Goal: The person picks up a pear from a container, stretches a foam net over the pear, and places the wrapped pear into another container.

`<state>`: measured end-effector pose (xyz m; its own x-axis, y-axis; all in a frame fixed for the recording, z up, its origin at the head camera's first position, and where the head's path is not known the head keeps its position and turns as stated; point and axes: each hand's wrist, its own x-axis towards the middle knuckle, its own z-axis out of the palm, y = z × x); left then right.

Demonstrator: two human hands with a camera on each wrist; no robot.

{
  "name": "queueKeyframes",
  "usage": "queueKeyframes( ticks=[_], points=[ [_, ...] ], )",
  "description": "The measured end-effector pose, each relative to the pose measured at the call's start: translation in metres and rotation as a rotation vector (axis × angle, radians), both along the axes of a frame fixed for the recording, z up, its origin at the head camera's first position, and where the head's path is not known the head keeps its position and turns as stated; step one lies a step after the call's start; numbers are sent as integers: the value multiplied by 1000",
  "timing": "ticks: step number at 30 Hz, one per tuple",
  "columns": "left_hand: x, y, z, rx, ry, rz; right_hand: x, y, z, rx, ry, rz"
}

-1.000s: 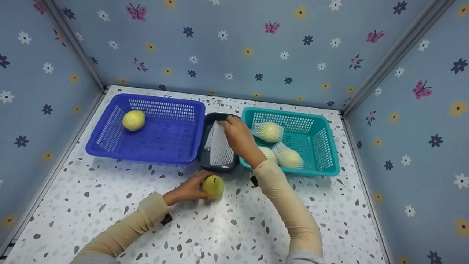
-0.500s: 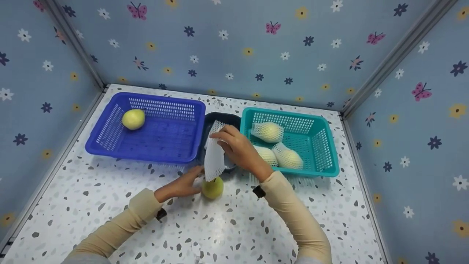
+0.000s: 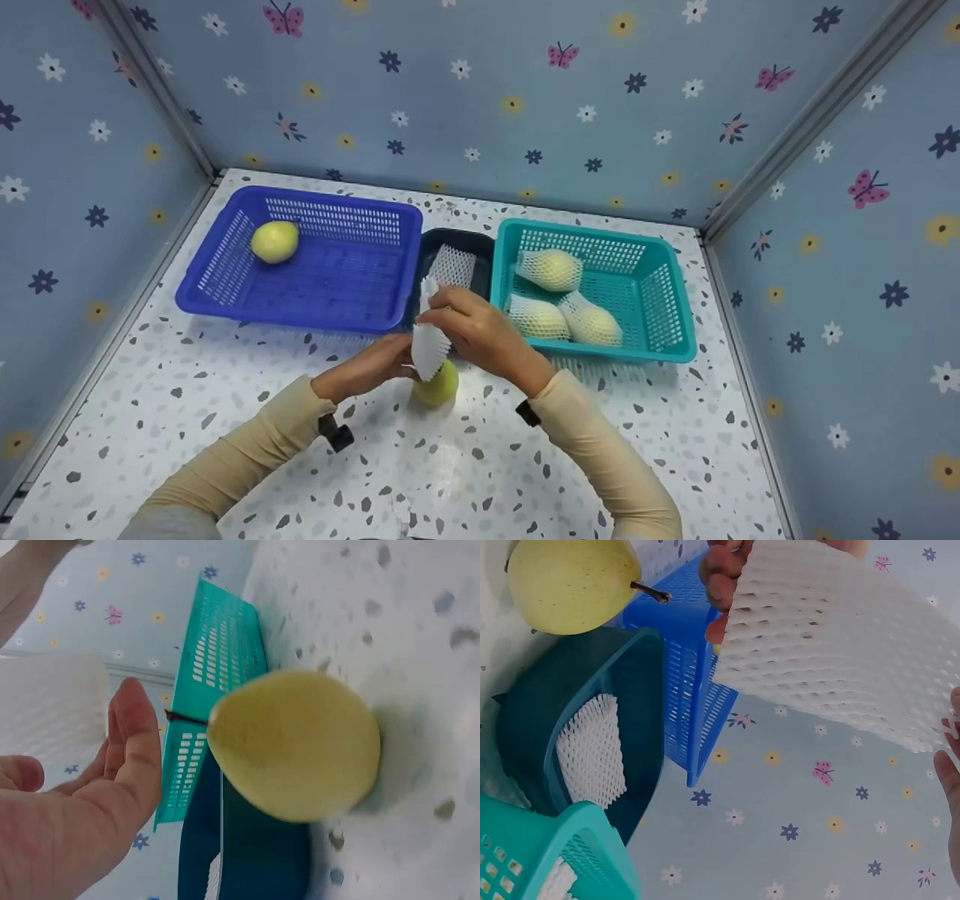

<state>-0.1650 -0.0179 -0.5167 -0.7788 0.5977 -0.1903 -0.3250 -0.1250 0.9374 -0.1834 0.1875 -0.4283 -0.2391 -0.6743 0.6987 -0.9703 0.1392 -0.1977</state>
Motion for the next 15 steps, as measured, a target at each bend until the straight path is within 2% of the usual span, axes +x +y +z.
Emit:
queueKeyframes(
  ticks=[9,12,15],
  points=[
    [-1,7,-4,23,-32,108,5,3,-7,-23,18,-4],
    [-1,10,-7,78,-56,154,7,3,-8,-70,15,7],
    [0,14,-8,192,-111,212,9,2,-9,-135,12,20]
  ],
)
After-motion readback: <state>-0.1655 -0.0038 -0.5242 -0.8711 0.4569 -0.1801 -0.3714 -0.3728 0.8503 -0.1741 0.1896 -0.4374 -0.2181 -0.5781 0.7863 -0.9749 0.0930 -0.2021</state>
